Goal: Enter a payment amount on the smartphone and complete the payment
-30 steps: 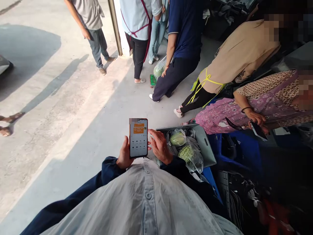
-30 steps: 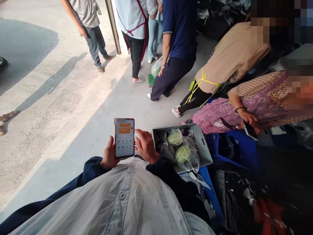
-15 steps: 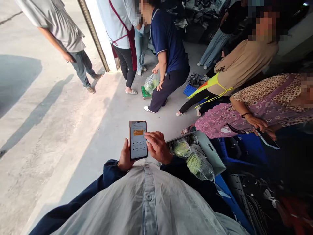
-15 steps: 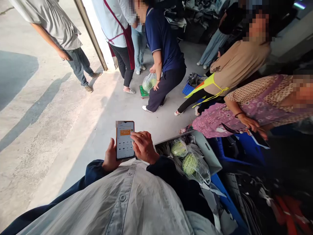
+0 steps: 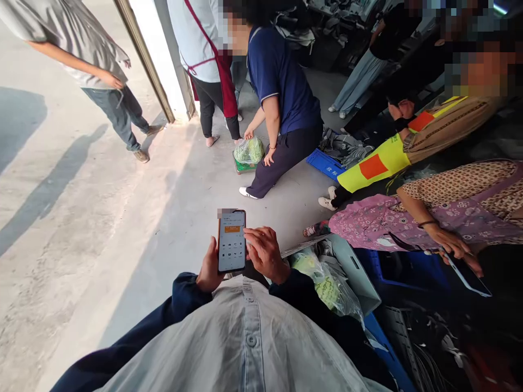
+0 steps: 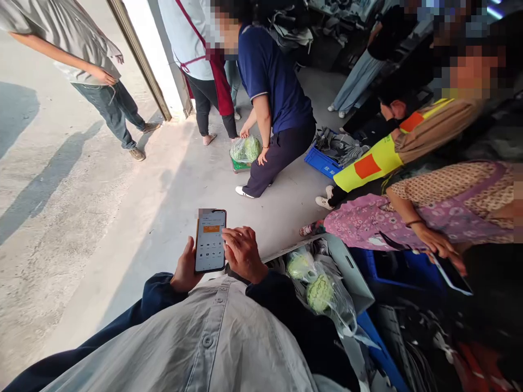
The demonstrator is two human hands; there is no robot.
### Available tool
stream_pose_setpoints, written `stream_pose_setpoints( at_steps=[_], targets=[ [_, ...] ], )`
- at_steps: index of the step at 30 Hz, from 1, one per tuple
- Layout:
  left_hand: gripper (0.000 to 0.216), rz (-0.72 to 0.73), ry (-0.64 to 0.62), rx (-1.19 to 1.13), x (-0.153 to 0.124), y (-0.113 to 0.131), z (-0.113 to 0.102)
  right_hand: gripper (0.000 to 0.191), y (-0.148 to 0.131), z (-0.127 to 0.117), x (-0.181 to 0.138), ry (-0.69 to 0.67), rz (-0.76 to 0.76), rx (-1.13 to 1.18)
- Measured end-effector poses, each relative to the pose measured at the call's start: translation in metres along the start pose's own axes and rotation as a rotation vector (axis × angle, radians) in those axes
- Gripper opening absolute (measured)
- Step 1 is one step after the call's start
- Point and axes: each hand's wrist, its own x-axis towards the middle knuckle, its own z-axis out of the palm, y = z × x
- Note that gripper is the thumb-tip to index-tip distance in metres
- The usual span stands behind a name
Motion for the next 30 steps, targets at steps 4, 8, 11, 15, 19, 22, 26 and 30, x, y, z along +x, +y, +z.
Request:
stream_pose_setpoints(
  at_steps=[4,8,11,15,19,22,26,30],
  targets=[
    [0.063,0.015,0.037,0.01,0.019,0.01,0.015,0.021,0.027,0.009,0.024,0.005,-0.029,0.004],
    [0.059,0.07,0.153,0.016,0.04,0.029,0.036,0.025,0.055,0.025,0.056,-0.007,-0.095,0.011],
    [0.058,0.096,0.186,0.001,0.058,0.037,0.046,0.025,0.076,0.034,0.079,-0.069,-0.158,0.001],
    [0.064,0.153,0.105,-0.06,0.075,0.039,0.049,0.015,0.109,0.034,0.097,-0.089,-0.192,-0.019],
    [0.071,0.222,0.089,-0.079,0.088,0.044,0.042,0.017,0.141,0.031,0.095,-0.082,-0.128,0.064],
    [0.069,0.272,0.2,-0.106,0.104,0.059,0.034,0.02,0.16,0.04,0.082,-0.139,-0.093,0.13],
    [0.068,0.304,0.411,-0.119,0.132,0.089,0.016,0.021,0.174,0.064,0.061,-0.522,0.049,0.039],
    [0.068,0.319,0.486,-0.095,0.154,0.113,-0.007,0.024,0.185,0.076,0.053,-0.976,0.138,-0.082]
  ],
)
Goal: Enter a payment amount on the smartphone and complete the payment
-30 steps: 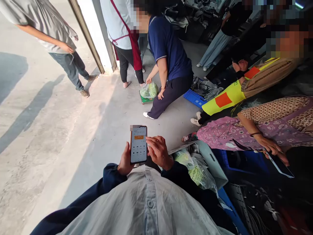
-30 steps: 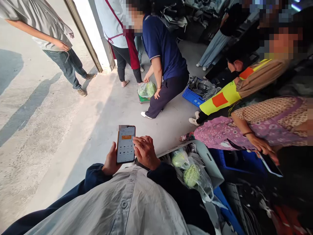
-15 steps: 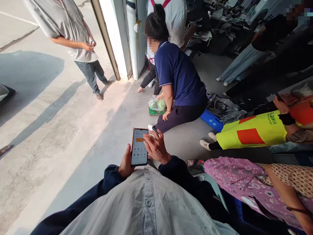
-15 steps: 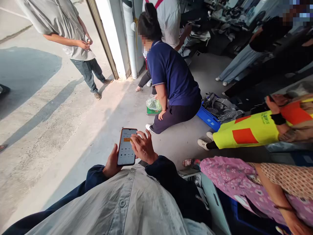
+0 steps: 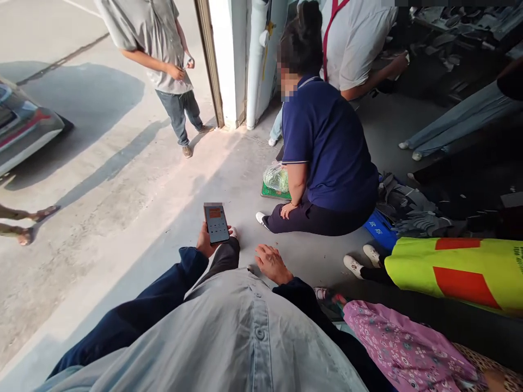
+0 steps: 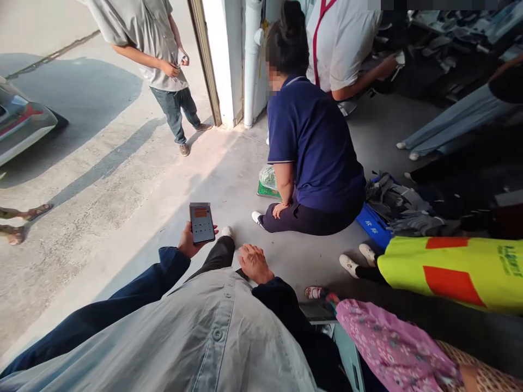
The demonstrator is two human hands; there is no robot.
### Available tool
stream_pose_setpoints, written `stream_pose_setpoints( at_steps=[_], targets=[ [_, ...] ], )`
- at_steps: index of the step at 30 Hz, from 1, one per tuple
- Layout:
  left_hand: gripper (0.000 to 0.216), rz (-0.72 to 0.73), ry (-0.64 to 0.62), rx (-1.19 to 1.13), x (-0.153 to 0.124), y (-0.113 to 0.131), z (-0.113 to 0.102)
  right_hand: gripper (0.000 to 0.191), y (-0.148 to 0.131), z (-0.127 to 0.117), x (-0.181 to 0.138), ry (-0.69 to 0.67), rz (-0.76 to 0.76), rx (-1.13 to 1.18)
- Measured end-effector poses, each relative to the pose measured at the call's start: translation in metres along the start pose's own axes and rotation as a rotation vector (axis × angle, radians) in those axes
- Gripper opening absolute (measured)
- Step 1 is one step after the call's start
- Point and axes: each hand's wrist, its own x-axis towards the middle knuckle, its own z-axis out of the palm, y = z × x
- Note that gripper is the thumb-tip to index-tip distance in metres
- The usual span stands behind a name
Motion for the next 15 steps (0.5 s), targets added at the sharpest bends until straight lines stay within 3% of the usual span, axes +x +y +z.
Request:
stream_pose_setpoints(
  at_steps=[3,6,12,15],
  targets=[
    [0.068,0.001,-0.017,0.028,0.023,0.003,-0.006,0.018,0.012,-0.004,0.006,-0.07,-0.007,-0.036],
    [0.068,0.013,-0.07,0.065,0.05,-0.002,-0.006,0.024,0.024,-0.007,0.023,-0.042,0.03,-0.078],
    [0.066,0.09,-0.179,0.167,0.106,-0.007,0.012,0.04,0.045,-0.001,0.099,0.296,-0.035,0.066],
    [0.065,0.112,-0.244,0.213,0.121,0.005,0.018,0.043,0.078,0.0,0.13,0.575,0.079,0.256]
  ],
)
